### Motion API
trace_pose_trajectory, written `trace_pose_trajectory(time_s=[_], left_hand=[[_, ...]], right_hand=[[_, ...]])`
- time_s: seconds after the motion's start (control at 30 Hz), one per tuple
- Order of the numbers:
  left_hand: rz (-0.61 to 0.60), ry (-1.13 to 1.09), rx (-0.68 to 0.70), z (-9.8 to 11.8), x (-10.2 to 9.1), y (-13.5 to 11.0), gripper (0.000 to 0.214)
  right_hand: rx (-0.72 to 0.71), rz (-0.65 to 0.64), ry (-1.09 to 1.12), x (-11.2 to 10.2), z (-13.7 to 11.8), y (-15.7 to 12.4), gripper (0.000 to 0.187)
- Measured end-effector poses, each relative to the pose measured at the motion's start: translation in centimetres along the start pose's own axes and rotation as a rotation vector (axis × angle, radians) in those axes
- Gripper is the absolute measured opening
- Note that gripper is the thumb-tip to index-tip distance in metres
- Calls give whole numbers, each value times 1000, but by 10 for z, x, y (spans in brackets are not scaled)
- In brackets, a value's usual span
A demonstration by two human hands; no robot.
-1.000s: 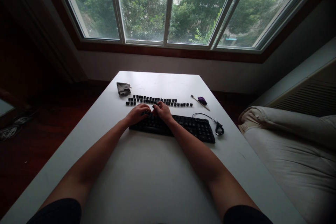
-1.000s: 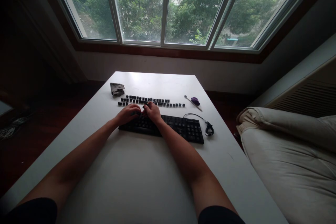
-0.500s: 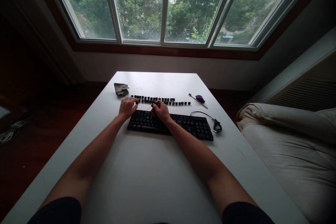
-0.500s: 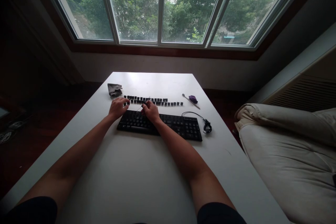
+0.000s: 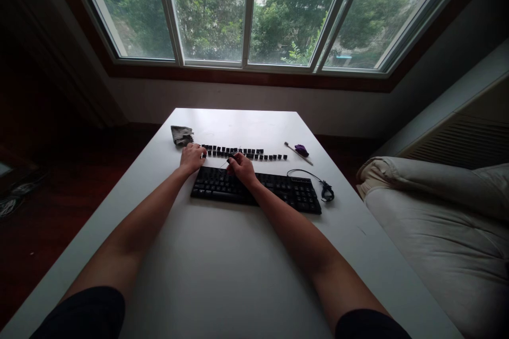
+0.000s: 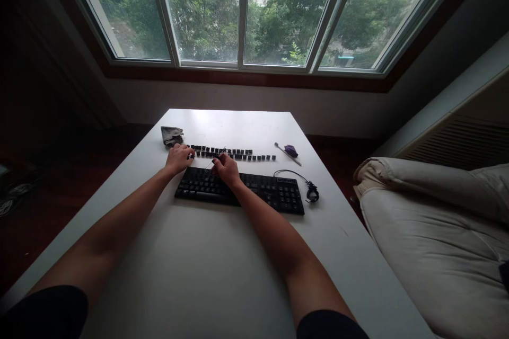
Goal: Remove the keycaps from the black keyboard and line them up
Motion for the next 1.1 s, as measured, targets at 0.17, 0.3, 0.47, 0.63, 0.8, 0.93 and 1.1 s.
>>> trace_pose_trajectory(time_s=[0.17, 0.3, 0.47, 0.63, 0.8, 0.93, 1.1], left_hand=[[-64, 24, -11, 0, 2, 5, 23], [-63, 12, -2, 0, 4, 5, 25], [-51, -25, -2, -2, 5, 4, 22], [-33, -53, 16, -1, 3, 2, 18], [-14, -46, 25, 2, -1, 2, 17], [-17, -28, 7, 3, -2, 2, 17], [-6, -37, 3, 3, -2, 1, 18]], right_hand=[[11, 4, -8, 0, 0, -1, 29], [5, 8, 6, 1, -2, -1, 29], [7, 3, -4, 1, -4, -2, 29], [1, -4, -3, 1, -4, -2, 28], [-5, -6, 8, 0, -3, -1, 27], [-7, -6, 1, 0, -1, -1, 27], [1, -5, 1, 0, 0, 1, 26]])
Point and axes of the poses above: each hand's wrist, its own y-axis towards the middle knuckle, its own x-axis out of the palm, z = x × y, the point moved 4 cm from there along y, towards the middle knuckle, and after that the axes turned 12 degrees about y, right-handed, at the moved point
